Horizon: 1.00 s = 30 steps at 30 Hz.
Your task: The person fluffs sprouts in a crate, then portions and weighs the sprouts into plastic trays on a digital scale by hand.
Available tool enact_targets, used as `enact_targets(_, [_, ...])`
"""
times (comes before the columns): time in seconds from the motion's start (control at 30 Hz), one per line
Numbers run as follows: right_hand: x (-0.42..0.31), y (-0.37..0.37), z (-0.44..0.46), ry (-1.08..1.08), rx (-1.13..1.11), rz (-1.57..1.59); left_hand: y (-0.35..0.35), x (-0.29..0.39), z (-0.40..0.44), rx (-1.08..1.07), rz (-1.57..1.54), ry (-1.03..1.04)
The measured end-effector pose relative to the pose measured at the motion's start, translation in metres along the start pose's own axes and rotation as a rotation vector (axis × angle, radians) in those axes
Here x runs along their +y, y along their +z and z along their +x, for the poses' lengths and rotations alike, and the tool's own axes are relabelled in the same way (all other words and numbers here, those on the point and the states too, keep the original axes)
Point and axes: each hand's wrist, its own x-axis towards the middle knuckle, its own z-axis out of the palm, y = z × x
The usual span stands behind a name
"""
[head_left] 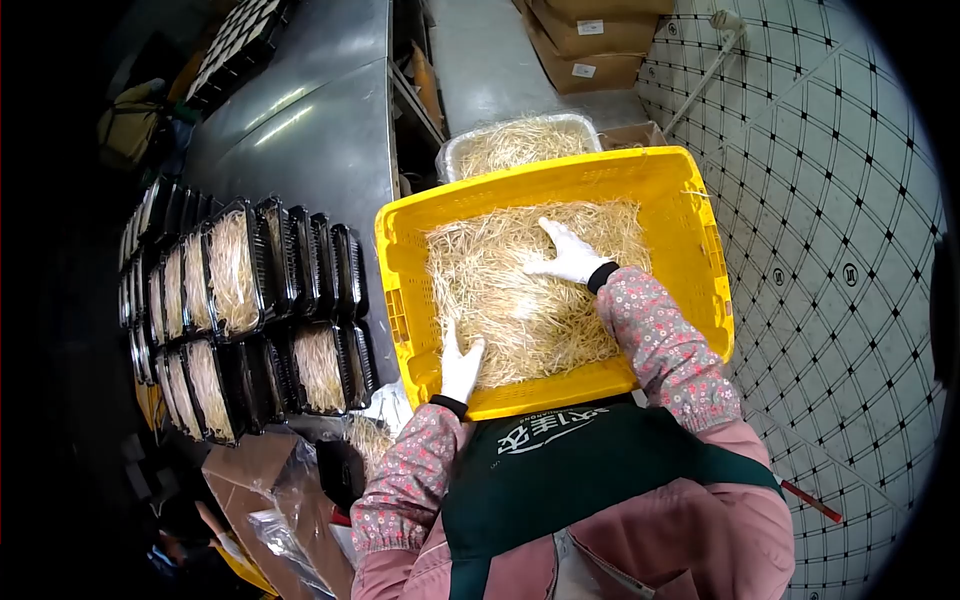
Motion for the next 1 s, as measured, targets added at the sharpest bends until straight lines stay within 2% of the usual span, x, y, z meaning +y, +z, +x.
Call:
enact_targets(0.03, [0.001, 0.010, 0.003, -0.007, -0.004, -0.005, 0.011, 0.000, -0.007, 0.037, -0.312, -0.171])
enact_targets(0.1, [-0.011, 0.030, -0.001, -0.011, -0.122, 0.070, 0.024, 0.026, -0.013, 0.017, -0.429, -0.376])
enact_targets(0.13, [-0.016, 0.043, -0.008, -0.219, -0.196, 0.061, 0.032, 0.022, -0.014, 0.042, -0.464, -0.399])
enact_targets(0.17, [-0.026, 0.056, -0.024, -0.117, -0.209, -0.186, 0.035, 0.018, -0.014, 0.041, -0.497, -0.428])
enact_targets(0.23, [-0.041, 0.073, -0.062, -0.208, -0.104, -0.307, 0.030, 0.017, -0.021, -0.045, -0.597, -0.496])
enact_targets(0.33, [-0.063, 0.091, -0.096, -0.229, -0.045, -0.569, 0.029, 0.015, -0.032, -0.039, -0.691, -0.513])
enact_targets(0.47, [-0.066, 0.109, -0.083, -0.214, 0.044, -0.666, 0.022, 0.019, -0.047, 0.002, -0.555, -0.386])
enact_targets(0.5, [-0.057, 0.114, -0.070, -0.227, 0.041, -0.667, 0.013, 0.030, -0.056, 0.021, -0.574, -0.268])
enact_targets(0.57, [-0.037, 0.115, -0.046, -0.164, -0.011, -0.445, -0.017, 0.057, -0.070, 0.110, -0.545, -0.074])
enact_targets(0.6, [-0.030, 0.108, -0.039, -0.181, 0.024, -0.454, -0.036, 0.073, -0.081, 0.233, -0.455, -0.002])
enact_targets(0.7, [-0.047, 0.071, -0.032, -0.044, -0.119, -0.303, -0.104, 0.094, -0.121, 0.625, -0.200, 0.110])
enact_targets(0.77, [-0.044, 0.070, -0.029, -0.053, -0.144, -0.269, -0.137, 0.070, -0.151, 1.110, -0.113, 0.249])
enact_targets(0.83, [-0.040, 0.066, -0.026, -0.063, -0.171, -0.235, -0.187, 0.010, -0.189, 1.477, 0.132, 0.159])
enact_targets(0.9, [-0.034, 0.055, -0.022, -0.059, -0.186, -0.101, -0.212, -0.027, -0.227, 1.681, 0.156, -0.034])
enact_targets(0.93, [-0.029, 0.052, -0.025, -0.138, -0.119, 0.028, -0.223, -0.050, -0.240, 1.751, 0.259, -0.208])
enact_targets(0.97, [-0.032, 0.046, -0.030, -0.240, -0.070, 0.214, -0.226, -0.063, -0.250, 1.744, 0.203, -0.262])
enact_targets(1.0, [-0.033, 0.044, -0.028, -0.252, -0.119, 0.363, -0.231, -0.080, -0.255, 1.715, -0.049, -0.187])
